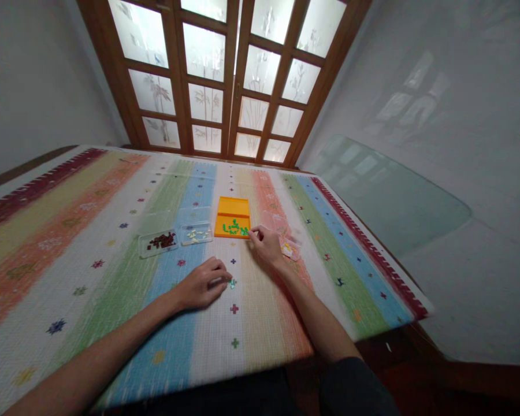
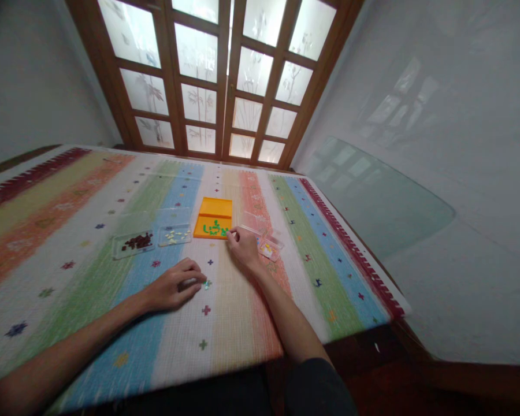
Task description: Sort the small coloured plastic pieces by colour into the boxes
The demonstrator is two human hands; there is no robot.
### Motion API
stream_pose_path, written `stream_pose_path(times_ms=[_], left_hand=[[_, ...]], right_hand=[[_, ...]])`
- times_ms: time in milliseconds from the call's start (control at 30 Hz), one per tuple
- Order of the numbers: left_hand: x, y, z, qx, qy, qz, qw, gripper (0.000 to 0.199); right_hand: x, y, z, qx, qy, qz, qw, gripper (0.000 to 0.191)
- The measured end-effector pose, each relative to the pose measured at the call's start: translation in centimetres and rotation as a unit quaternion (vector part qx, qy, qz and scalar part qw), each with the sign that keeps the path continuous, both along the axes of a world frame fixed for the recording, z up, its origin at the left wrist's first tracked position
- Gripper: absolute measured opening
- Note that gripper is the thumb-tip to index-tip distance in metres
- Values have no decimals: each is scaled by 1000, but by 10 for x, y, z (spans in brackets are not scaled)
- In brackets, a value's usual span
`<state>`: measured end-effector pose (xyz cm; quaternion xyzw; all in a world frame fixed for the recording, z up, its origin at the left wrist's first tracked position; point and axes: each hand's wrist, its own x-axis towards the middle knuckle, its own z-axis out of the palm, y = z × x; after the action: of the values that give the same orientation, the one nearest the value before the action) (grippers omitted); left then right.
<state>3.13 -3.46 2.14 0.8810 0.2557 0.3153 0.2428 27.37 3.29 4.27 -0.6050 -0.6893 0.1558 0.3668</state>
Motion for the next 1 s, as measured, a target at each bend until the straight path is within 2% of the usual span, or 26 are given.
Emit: stream_pose_path(times_ms=[133,267,333,433,500,567,667,867,1000], left_hand=[[0,1,0,17,17,-9,1000,20],[2,0,1,23,29,-4,999,18],[2,0,2,24,36,-1,999,16],[2,0,3,24,38,2,999,14],[1,1,3,21,34,10,999,13],[-1,3,2,23,21,27,999,11],[-3,5,2,41,-13,58,997,9],[-3,5,6,84,-63,101,989,7],[-2,5,8,99,-70,100,988,6]], right_hand=[[-4,4,-1,5,-62,-38,997,22],[-7,2,4,-2,-115,-23,993,25],[-8,-2,6,-5,-129,23,991,25],[-8,-11,8,-57,-118,152,980,21],[-8,-17,8,-116,-97,252,956,20],[-11,-22,7,-159,-70,321,931,19],[-17,-26,6,-187,-19,349,918,14],[-26,-31,3,-226,84,386,890,27],[-26,-29,3,-212,117,372,896,21]])
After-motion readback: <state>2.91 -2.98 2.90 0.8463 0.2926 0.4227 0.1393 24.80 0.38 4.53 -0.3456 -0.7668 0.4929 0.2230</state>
